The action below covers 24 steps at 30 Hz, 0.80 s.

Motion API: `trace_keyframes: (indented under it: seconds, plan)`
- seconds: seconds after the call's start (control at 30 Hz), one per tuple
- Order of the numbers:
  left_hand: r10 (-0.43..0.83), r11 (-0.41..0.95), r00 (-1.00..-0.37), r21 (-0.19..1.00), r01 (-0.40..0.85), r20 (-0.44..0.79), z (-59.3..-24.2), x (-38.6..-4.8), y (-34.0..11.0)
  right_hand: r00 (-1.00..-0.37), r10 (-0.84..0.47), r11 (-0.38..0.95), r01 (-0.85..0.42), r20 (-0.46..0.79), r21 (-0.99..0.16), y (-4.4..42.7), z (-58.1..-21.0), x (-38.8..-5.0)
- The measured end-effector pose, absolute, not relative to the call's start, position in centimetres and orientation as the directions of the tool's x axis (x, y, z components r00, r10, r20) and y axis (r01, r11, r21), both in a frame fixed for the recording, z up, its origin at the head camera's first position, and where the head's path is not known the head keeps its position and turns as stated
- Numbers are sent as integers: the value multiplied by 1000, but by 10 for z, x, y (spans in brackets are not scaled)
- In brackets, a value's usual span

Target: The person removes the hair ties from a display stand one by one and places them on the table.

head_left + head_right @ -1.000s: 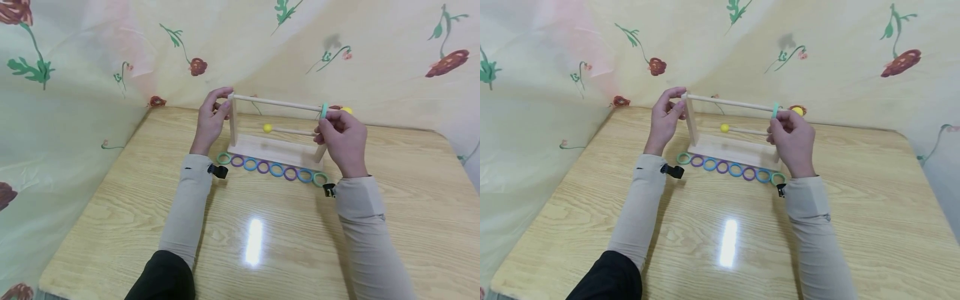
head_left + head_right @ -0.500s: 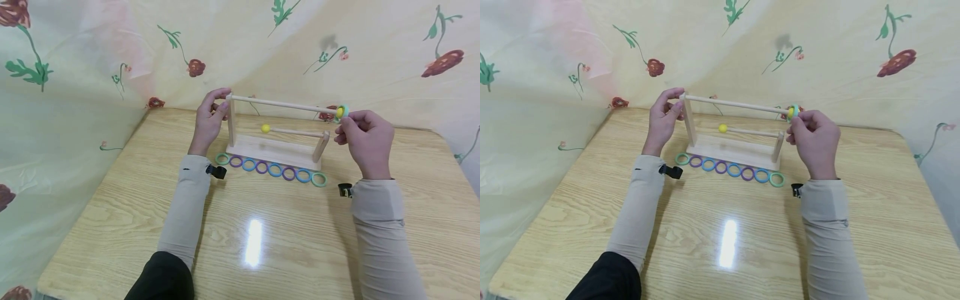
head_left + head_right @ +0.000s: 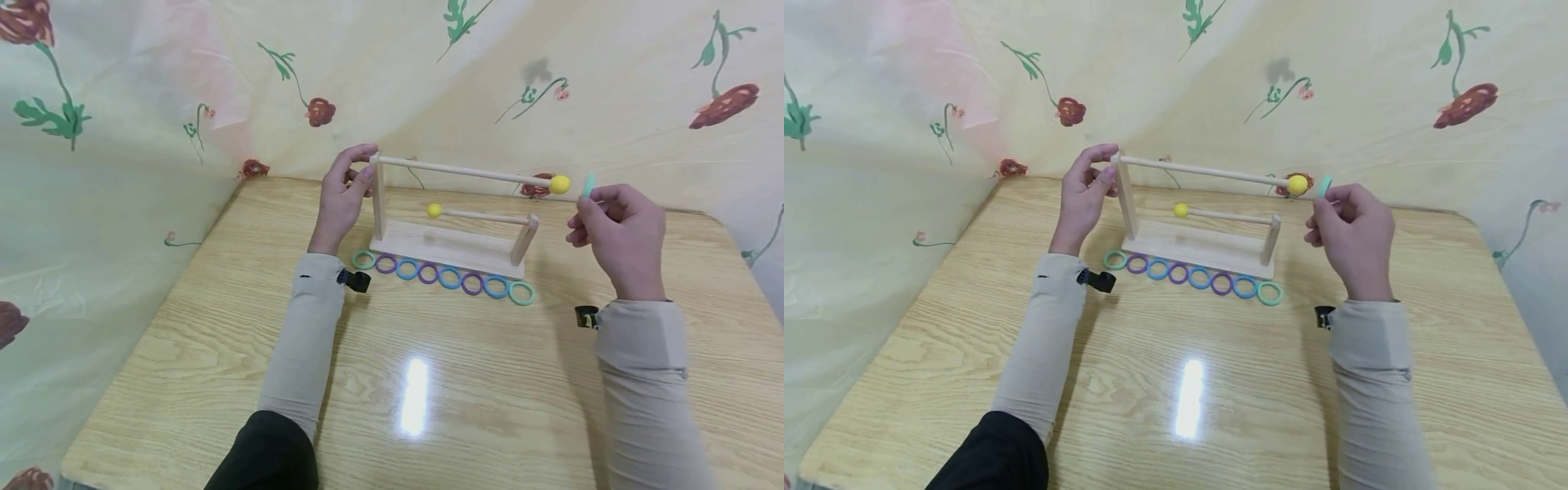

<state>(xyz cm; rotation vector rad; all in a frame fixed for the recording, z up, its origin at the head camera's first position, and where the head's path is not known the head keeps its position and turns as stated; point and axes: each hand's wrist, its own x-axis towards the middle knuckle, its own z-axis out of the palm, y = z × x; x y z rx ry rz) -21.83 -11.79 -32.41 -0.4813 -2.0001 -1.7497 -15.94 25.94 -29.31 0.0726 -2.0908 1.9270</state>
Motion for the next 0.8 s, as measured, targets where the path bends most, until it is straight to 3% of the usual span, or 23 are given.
trace_keyframes:
  seconds: [0.23, 0.47, 0.67, 0.8]
  plan:
    - [-25, 138, -846, 840, 526, 533, -324, -218, -117, -983, 36, 439, -144, 178, -887, 284, -300, -149]
    - [-29, 127, -853, 849, 514, 521, -324, -217, -117, -990, -138, 708, -116, 25, -697, 308, -313, -139]
    - [-31, 128, -858, 853, 506, 513, -324, -216, -117, -939, -284, 822, -133, -196, -553, 317, -330, -139]
    - [-32, 131, -856, 851, 509, 516, -325, -215, -118, -896, -334, 842, -144, -292, -521, 315, -343, -142]
